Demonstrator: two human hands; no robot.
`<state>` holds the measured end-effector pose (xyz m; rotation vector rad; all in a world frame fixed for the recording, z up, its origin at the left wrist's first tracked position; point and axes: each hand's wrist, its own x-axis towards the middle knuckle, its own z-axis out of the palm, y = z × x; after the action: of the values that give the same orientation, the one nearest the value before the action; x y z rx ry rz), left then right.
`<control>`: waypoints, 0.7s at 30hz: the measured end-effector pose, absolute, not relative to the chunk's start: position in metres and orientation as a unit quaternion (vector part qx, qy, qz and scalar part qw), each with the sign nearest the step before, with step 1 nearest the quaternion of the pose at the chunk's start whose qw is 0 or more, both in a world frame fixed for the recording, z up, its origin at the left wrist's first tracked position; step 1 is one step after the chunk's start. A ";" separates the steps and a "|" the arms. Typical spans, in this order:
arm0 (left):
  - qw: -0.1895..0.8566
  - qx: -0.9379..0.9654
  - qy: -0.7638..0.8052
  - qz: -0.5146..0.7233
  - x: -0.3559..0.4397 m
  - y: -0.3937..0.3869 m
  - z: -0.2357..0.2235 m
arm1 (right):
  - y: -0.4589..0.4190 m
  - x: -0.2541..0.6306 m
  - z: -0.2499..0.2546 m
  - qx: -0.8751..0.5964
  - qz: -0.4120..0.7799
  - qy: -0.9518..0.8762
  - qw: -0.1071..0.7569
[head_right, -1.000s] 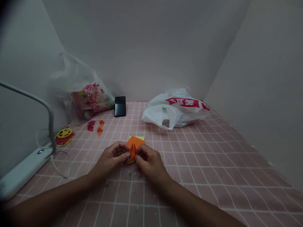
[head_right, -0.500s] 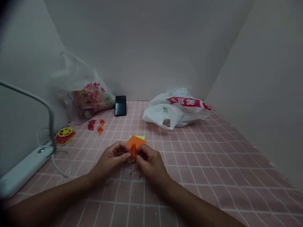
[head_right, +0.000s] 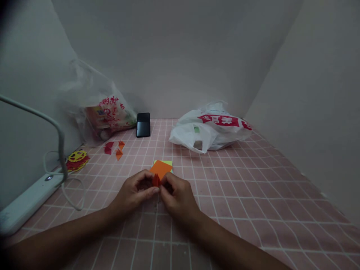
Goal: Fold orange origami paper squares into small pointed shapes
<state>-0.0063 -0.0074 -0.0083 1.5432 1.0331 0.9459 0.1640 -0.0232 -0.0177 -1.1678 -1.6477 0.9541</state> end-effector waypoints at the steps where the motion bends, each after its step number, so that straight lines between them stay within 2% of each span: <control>1: 0.493 0.652 0.428 0.386 -0.006 -0.008 -0.008 | -0.024 0.164 -0.018 -0.469 0.376 -0.670 0.436; 7: 0.481 0.670 0.429 0.370 -0.005 -0.010 -0.007 | -0.026 0.163 -0.018 -0.470 0.370 -0.679 0.426; 15: 0.521 0.607 0.419 0.430 -0.004 -0.010 -0.011 | -0.024 0.164 -0.015 -0.461 0.328 -0.684 0.460; 21: 0.408 0.687 0.400 0.449 -0.007 -0.013 -0.008 | -0.028 0.163 -0.018 -0.435 0.318 -0.682 0.494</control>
<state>-0.0071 -0.0130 -0.0078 1.7309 1.0088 1.1303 0.1634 -0.0279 -0.0184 -1.0553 -1.6529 0.7717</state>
